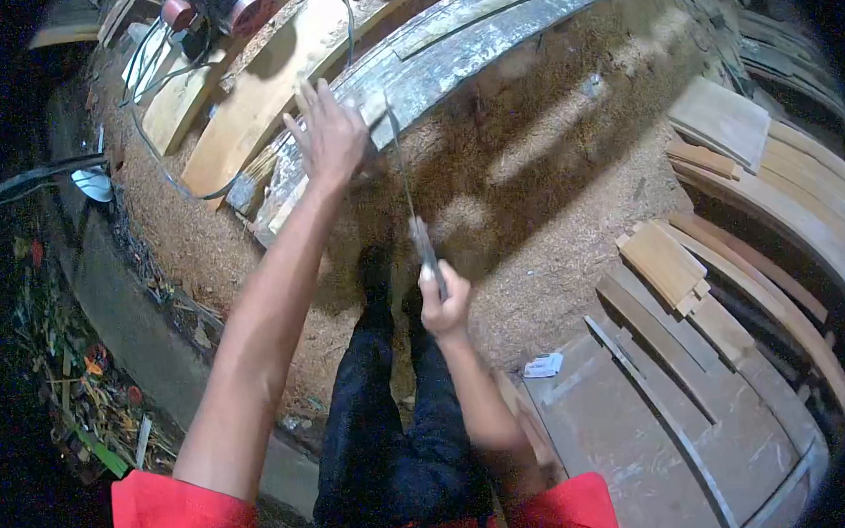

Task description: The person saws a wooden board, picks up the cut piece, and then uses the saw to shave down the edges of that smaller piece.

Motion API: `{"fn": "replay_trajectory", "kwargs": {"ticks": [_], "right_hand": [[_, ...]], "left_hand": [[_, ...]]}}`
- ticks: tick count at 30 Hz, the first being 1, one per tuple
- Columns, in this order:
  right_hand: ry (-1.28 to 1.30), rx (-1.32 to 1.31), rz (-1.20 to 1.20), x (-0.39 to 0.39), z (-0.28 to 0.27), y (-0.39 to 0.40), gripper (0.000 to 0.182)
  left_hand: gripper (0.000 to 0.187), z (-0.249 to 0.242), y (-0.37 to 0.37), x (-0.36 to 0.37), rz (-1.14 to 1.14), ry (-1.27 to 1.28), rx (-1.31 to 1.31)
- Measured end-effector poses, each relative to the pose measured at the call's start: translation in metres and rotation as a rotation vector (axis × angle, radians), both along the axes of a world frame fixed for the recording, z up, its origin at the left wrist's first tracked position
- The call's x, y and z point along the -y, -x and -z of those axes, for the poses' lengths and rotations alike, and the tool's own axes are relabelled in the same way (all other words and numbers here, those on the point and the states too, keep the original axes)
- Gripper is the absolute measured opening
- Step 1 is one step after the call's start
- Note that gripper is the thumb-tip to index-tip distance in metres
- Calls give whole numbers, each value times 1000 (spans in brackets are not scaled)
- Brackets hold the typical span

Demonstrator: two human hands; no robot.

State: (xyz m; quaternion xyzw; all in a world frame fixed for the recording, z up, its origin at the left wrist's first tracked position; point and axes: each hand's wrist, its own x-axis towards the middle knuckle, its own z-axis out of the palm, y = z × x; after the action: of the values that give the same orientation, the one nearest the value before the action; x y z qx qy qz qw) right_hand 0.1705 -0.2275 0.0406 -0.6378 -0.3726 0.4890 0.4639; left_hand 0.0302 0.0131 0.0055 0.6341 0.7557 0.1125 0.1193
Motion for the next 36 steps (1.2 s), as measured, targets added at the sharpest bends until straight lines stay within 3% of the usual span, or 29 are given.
{"fn": "replay_trajectory", "kwargs": {"ticks": [3,6,11,14,17,18,19,21,24,27,29,30,33,34,36], "right_hand": [[-25,-84,72,2,6,7,33],[-6,-38,45,-53,5,14,33],[-84,77,90,8,14,28,33],[-43,-87,222,-9,35,25,34],[51,166,-58,-3,15,12,35],[112,83,-38,0,1,8,38],[32,-153,104,0,2,7,39],[174,-843,291,-6,-3,-5,41],[368,-1475,491,-20,-23,-21,41],[311,-1456,446,-15,-19,-19,41],[178,-1234,351,-11,-23,-17,37],[112,-1120,308,-12,-32,-17,36],[5,-454,231,-19,-64,-23,28],[-20,-307,231,-24,-74,-24,20],[-80,-63,275,-45,-106,-18,21]], "left_hand": [[67,-10,-2,2,70,59,-22],[69,-8,0,3,72,43,-41],[69,-2,0,-2,94,50,-100],[69,-8,0,-3,94,46,-51],[69,-4,2,0,78,49,-45],[68,-4,2,1,83,49,-54],[68,-4,2,-2,84,39,-61],[68,-3,0,-4,57,10,-31],[67,-5,3,2,148,-28,-9],[54,-9,11,10,325,-119,35],[45,-7,17,13,471,-159,60],[34,-13,16,17,487,-294,62],[32,-23,23,18,440,-254,258],[29,-33,23,20,462,-383,286],[29,-69,21,31,506,-398,404]]}}
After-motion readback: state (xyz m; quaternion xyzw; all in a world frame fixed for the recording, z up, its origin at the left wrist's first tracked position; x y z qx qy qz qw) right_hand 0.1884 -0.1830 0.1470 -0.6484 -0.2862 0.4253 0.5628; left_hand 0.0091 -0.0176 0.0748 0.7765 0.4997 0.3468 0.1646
